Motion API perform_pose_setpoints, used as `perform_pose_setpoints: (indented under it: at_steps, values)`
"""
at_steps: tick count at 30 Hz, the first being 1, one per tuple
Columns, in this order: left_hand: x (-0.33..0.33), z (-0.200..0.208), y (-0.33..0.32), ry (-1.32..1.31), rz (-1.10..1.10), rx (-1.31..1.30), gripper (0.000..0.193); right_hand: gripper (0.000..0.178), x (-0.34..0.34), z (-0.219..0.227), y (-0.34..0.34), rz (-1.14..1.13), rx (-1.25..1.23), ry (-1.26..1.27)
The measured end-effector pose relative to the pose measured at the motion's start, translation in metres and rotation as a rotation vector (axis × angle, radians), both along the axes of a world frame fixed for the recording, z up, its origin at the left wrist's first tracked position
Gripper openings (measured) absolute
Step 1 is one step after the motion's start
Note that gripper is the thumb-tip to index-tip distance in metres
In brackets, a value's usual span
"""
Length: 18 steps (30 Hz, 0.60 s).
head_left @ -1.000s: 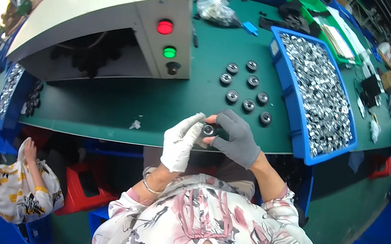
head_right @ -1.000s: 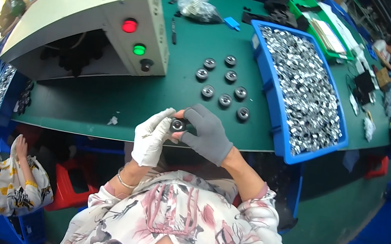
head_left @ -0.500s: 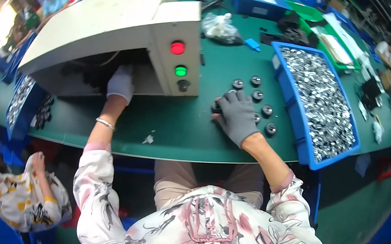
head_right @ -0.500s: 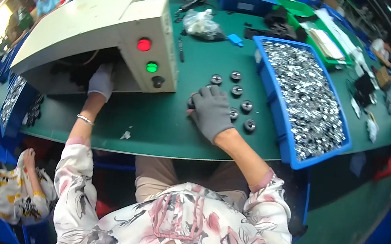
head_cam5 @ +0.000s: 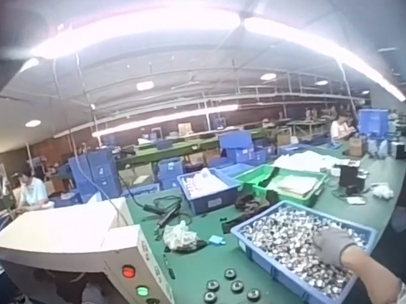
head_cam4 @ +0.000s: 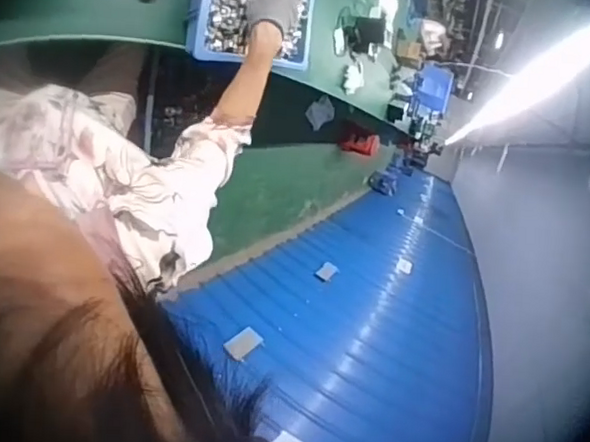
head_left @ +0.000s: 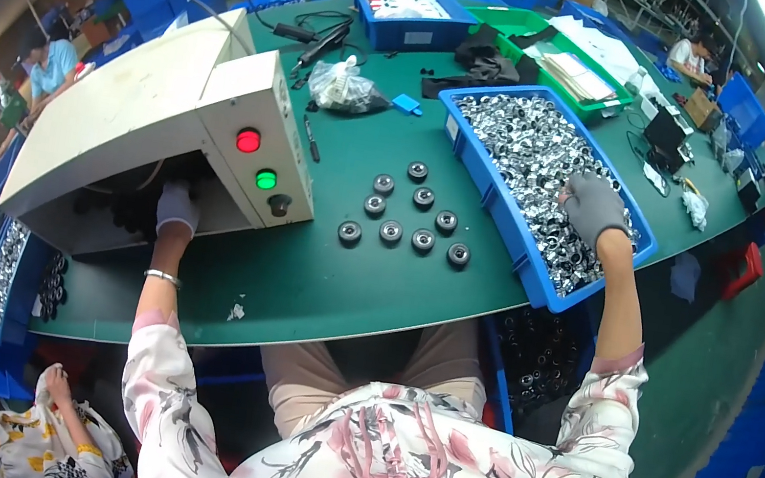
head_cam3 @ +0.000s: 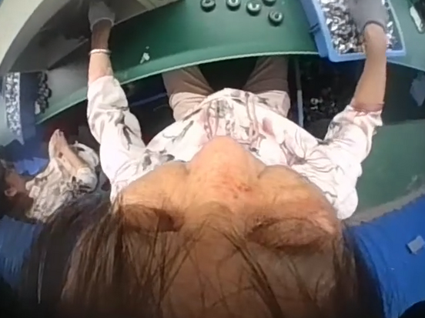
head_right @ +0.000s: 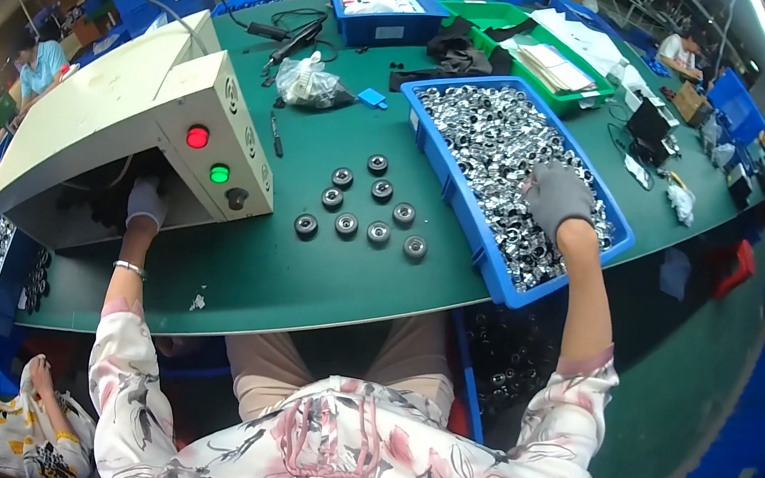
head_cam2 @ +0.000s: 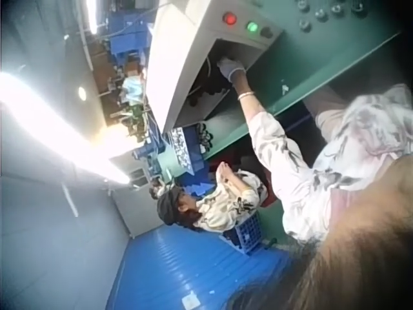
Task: Assembling small mechanical wheel components using a benchtop press machine in a factory environment.
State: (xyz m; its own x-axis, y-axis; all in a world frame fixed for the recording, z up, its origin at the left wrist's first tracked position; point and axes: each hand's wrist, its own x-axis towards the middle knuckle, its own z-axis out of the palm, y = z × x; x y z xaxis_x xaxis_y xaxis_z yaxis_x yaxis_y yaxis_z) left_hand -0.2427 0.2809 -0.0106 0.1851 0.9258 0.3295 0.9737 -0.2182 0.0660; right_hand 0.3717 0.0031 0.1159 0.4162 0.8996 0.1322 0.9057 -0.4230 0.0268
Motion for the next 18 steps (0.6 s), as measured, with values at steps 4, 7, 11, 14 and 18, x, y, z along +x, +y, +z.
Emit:
perform_pose_setpoints:
  at_steps: [4,7,11,14,18]
  values:
    - [0.002,-0.004,-0.023,-0.118,0.034,0.003,0.035,0.019,0.016,-0.019,0.002,0.193,0.120,0.002]
    - [0.008,-0.001,-0.037,-0.192,0.061,0.074,0.035,0.021,0.019,-0.016,0.003,0.131,0.033,0.111]
    - [0.012,0.001,-0.034,-0.222,0.066,0.054,0.035,0.027,0.024,-0.020,0.004,0.191,0.146,0.175]
    - [0.011,-0.001,-0.024,-0.244,0.080,0.075,0.033,0.023,0.024,-0.021,0.008,0.238,0.276,0.387]
    - [0.006,-0.008,-0.018,-0.157,0.034,0.071,0.028,0.023,0.021,-0.025,-0.003,0.181,0.452,0.708]
